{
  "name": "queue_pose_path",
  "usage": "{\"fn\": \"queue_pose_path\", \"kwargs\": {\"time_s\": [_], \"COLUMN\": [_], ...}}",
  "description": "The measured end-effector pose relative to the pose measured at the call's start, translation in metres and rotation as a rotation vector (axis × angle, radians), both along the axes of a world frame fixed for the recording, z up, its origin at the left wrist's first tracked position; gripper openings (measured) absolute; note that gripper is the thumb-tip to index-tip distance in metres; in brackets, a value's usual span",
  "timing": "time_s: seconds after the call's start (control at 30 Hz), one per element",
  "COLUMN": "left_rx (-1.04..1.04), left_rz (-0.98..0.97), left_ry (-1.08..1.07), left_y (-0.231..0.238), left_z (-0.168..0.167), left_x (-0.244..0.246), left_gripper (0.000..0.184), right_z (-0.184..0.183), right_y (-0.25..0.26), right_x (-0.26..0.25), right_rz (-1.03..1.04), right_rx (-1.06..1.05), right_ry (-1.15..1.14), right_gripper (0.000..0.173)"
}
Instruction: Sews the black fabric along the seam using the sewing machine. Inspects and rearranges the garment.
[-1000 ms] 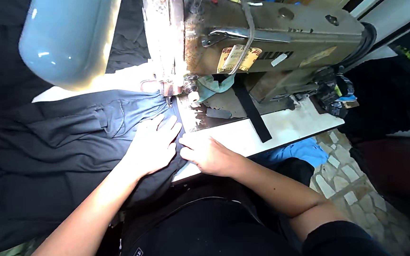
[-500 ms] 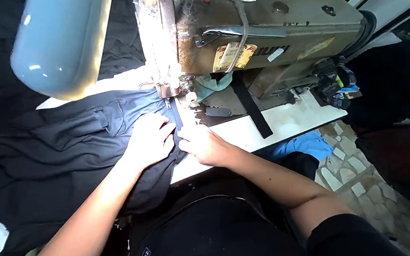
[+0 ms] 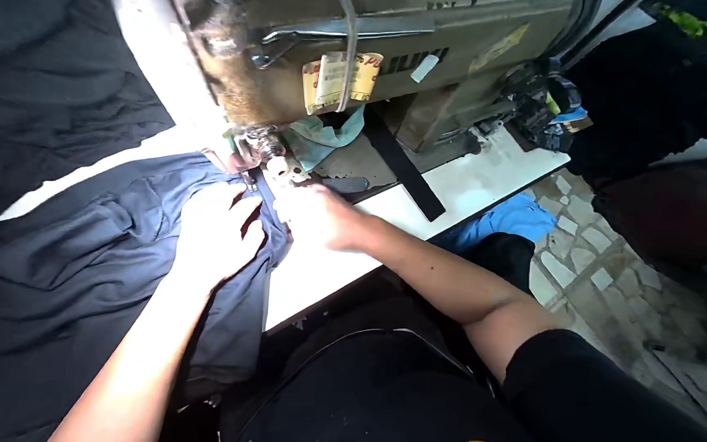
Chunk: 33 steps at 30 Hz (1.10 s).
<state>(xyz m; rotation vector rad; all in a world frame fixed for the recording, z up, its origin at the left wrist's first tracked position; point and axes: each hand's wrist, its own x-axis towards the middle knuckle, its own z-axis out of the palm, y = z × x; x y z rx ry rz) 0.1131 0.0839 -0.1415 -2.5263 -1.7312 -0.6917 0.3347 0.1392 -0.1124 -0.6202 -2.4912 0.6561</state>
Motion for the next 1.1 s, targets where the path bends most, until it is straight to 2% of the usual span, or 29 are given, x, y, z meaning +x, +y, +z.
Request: {"fn": "queue_pose_path", "kwargs": {"time_s": [0.1, 0.17, 0.23, 0.33, 0.47, 0.53, 0.77, 0.9, 1.0, 1.1], "left_rx": [-0.063, -0.057, -0.052, -0.072, -0.191, -0.146, -0.063, -0.061, -0.051, -0.041], "left_rz": [0.004, -0.009, -0.006, 0.018, 0.071, 0.070, 0.047, 0.044, 0.042, 0.032], "left_ry": [0.014, 0.019, 0.010, -0.008, 0.003, -0.001, -0.016, -0.021, -0.033, -0.037], "left_y": [0.002, 0.006, 0.011, 0.018, 0.016, 0.016, 0.017, 0.015, 0.016, 0.016], "left_z": [-0.007, -0.011, -0.011, 0.001, 0.011, 0.010, 0.007, 0.012, 0.011, 0.009], "left_x": [-0.011, -0.016, -0.018, -0.012, -0.007, -0.006, -0.007, -0.004, -0.004, -0.006], "left_gripper": [0.057, 0.056, 0.055, 0.056, 0.053, 0.053, 0.054, 0.055, 0.055, 0.055], "right_z": [0.022, 0.037, 0.041, 0.041, 0.038, 0.040, 0.060, 0.043, 0.036, 0.050], "right_y": [0.036, 0.066, 0.091, 0.107, 0.111, 0.112, 0.108, 0.111, 0.109, 0.102], "right_x": [0.016, 0.020, 0.015, 0.001, -0.013, -0.015, -0.009, -0.016, -0.024, -0.019], "right_rz": [-0.379, -0.662, -0.774, -0.766, -0.745, -0.737, -0.684, -0.702, -0.658, -0.628], "right_rx": [0.093, 0.079, 0.051, -0.056, -0.200, -0.243, -0.289, -0.242, -0.329, -0.303], "right_ry": [0.093, -0.010, -0.169, -0.254, -0.217, -0.232, -0.336, -0.180, -0.048, -0.159], "right_gripper": [0.019, 0.024, 0.033, 0.041, 0.044, 0.045, 0.048, 0.047, 0.045, 0.046]}}
